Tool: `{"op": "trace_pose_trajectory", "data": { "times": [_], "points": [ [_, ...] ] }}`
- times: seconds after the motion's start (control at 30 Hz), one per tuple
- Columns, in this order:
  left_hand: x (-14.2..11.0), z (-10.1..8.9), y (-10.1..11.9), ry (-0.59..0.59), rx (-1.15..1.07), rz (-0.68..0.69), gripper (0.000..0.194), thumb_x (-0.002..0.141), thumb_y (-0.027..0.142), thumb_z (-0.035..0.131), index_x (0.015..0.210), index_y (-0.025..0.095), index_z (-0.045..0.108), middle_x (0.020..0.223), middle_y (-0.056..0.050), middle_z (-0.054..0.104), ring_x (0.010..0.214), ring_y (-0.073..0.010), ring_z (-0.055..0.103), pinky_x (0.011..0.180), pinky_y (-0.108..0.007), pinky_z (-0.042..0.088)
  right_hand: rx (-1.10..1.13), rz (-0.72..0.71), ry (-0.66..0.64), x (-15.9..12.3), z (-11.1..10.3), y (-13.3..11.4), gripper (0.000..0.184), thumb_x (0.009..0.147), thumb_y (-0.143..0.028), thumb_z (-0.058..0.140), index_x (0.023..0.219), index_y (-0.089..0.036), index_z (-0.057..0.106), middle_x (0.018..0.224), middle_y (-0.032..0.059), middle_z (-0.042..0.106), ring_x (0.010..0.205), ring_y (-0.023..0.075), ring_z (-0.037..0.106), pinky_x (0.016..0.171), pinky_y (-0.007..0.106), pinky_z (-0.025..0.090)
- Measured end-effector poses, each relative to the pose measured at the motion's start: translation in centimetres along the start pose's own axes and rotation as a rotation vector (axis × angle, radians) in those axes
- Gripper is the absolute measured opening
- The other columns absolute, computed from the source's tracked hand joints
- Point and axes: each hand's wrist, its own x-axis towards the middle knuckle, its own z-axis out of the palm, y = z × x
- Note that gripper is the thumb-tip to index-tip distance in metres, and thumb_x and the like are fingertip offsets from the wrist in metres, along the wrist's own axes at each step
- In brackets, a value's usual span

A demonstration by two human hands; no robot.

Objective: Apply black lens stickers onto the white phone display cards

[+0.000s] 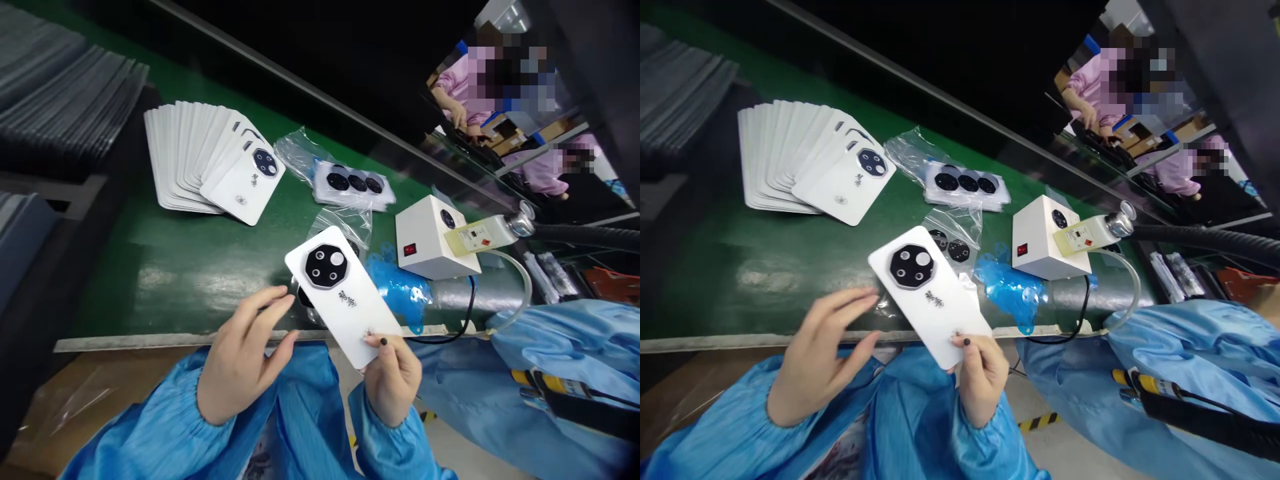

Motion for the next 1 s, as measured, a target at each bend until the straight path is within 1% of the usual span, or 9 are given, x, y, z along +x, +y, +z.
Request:
{"op": "trace_pose_trajectory", "data": {
  "times": [0.1,0.2,0.27,0.43,0.5,0.57,0.77,0.9,1.0],
  "points": [
    [0.0,-1.5,-0.5,0.073,0.044,-0.086,0.035,0.085,0.016,0.051,0.118,0.007,0.043,0.114,-0.017,0.052,0.111,-0.0247,0.050,0.091,-0.037,0.048,0.195,0.118,-0.101,-1.3,3.4,-1.6,0.028,0.091,-0.028,0.041,0.079,-0.018,0.063,0.067,0.0026,0.065,0.045,0.0113,0.059,0.039,0.020,0.046],
    [-0.3,-2.2,-1.5,0.035,0.123,-0.120,0.032,0.084,0.016,0.054,0.114,0.009,0.046,0.111,-0.015,0.053,0.107,-0.0235,0.053,0.090,-0.035,0.049,0.354,0.229,-0.227,-2.6,5.4,-2.5,0.027,0.091,-0.032,0.042,0.085,-0.018,0.065,0.076,0.0064,0.068,0.066,0.0181,0.068,0.051,0.025,0.053],
    [-0.7,-2.3,-2.3,-0.010,0.186,-0.135,0.028,0.083,0.015,0.055,0.110,0.008,0.050,0.110,-0.016,0.055,0.107,-0.0250,0.054,0.090,-0.037,0.049,0.513,0.354,-0.389,-3.3,5.9,-2.5,0.030,0.091,-0.034,0.040,0.094,-0.018,0.065,0.082,0.0084,0.069,0.062,0.0170,0.067,0.053,0.027,0.054],
    [-1.5,-2.7,-3.8,-0.142,0.279,-0.074,0.023,0.083,0.015,0.056,0.105,0.008,0.056,0.110,-0.015,0.061,0.114,-0.0316,0.051,0.094,-0.047,0.045,0.756,0.610,-0.937,-2.6,4.3,-1.6,0.045,0.089,-0.048,0.042,0.123,-0.019,0.051,0.080,0.0081,0.067,0.059,0.0137,0.065,0.053,0.025,0.052],
    [-1.6,-2.9,-4.0,-0.155,0.292,-0.048,0.024,0.083,0.015,0.057,0.106,0.009,0.057,0.111,-0.015,0.062,0.115,-0.0310,0.052,0.095,-0.046,0.045,0.682,0.614,-1.153,-1.3,3.1,-1.6,0.051,0.088,-0.048,0.045,0.130,-0.019,0.043,0.073,0.0047,0.065,0.050,0.0093,0.061,0.045,0.018,0.047],
    [-1.6,-2.9,-4.1,-0.148,0.301,-0.041,0.023,0.082,0.015,0.057,0.104,0.009,0.058,0.111,-0.015,0.063,0.114,-0.0309,0.052,0.093,-0.046,0.046,0.553,0.526,-1.256,0.4,2.3,-2.0,0.046,0.088,-0.045,0.047,0.125,-0.018,0.048,0.066,0.0012,0.062,0.042,0.0056,0.054,0.041,0.015,0.043],
    [-0.6,-3.1,-3.6,-0.110,0.255,-0.060,0.020,0.082,0.015,0.057,0.101,0.010,0.060,0.108,-0.016,0.061,0.110,-0.0331,0.053,0.086,-0.049,0.047,0.362,0.217,-0.813,4.9,4.2,-4.3,0.023,0.086,-0.037,0.053,0.101,-0.021,0.059,0.078,0.0024,0.055,0.065,0.0098,0.054,0.054,0.021,0.048],
    [0.5,-3.9,-2.1,-0.125,-0.229,-0.105,0.028,0.087,0.013,0.051,0.114,0.017,0.054,0.105,-0.007,0.060,0.099,-0.0176,0.057,0.082,-0.029,0.051,0.422,0.148,-0.809,6.2,6.1,-4.7,0.040,0.080,-0.047,0.059,0.112,-0.024,0.052,0.090,0.0026,0.048,0.069,0.0096,0.050,0.058,0.022,0.047],
    [1.1,-4.2,-1.0,-0.140,-0.495,-0.101,0.030,0.087,0.014,0.052,0.117,0.019,0.054,0.105,-0.004,0.061,0.096,-0.0127,0.059,0.079,-0.020,0.052,0.435,0.127,-0.832,6.5,6.5,-4.6,0.044,0.079,-0.050,0.058,0.114,-0.024,0.050,0.091,0.0023,0.047,0.072,0.0104,0.049,0.059,0.022,0.046]
  ]
}}
